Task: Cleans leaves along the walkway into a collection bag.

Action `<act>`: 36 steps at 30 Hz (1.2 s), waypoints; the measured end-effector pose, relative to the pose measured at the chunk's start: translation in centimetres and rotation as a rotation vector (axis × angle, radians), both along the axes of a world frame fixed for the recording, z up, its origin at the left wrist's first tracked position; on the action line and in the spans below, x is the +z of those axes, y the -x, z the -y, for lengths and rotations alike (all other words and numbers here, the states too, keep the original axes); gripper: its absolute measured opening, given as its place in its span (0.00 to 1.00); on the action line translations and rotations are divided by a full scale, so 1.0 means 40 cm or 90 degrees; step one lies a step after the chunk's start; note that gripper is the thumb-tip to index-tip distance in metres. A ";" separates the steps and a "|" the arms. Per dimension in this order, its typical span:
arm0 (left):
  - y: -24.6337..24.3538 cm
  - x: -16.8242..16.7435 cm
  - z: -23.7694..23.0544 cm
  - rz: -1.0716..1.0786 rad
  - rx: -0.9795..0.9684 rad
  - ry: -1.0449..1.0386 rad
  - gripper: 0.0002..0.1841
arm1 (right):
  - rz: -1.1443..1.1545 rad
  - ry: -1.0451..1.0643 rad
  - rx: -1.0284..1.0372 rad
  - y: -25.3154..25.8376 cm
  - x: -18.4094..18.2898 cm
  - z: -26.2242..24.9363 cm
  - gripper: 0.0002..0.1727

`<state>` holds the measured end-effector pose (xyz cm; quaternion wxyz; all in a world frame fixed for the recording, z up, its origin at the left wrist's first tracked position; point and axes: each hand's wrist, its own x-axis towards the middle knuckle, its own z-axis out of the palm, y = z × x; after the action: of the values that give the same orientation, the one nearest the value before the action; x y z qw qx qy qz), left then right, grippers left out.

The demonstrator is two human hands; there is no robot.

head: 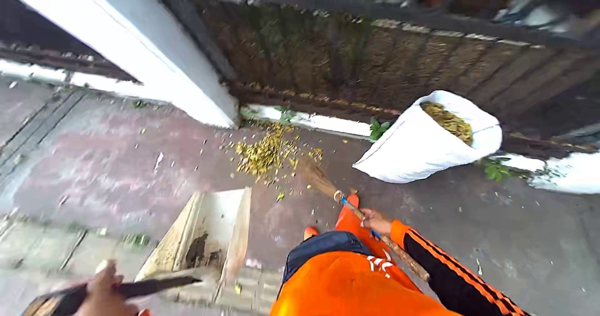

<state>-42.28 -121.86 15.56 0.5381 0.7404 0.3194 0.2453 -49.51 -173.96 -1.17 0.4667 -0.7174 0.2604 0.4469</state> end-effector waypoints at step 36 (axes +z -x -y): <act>0.056 -0.222 -0.569 -0.343 0.589 0.106 0.31 | -0.167 0.059 -0.046 -1.039 -0.232 -0.669 0.38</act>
<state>-44.51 -99.12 6.68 0.3299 0.5138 0.7572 0.2321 -7.96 -147.18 -10.46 0.4111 -0.6637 0.3652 0.5070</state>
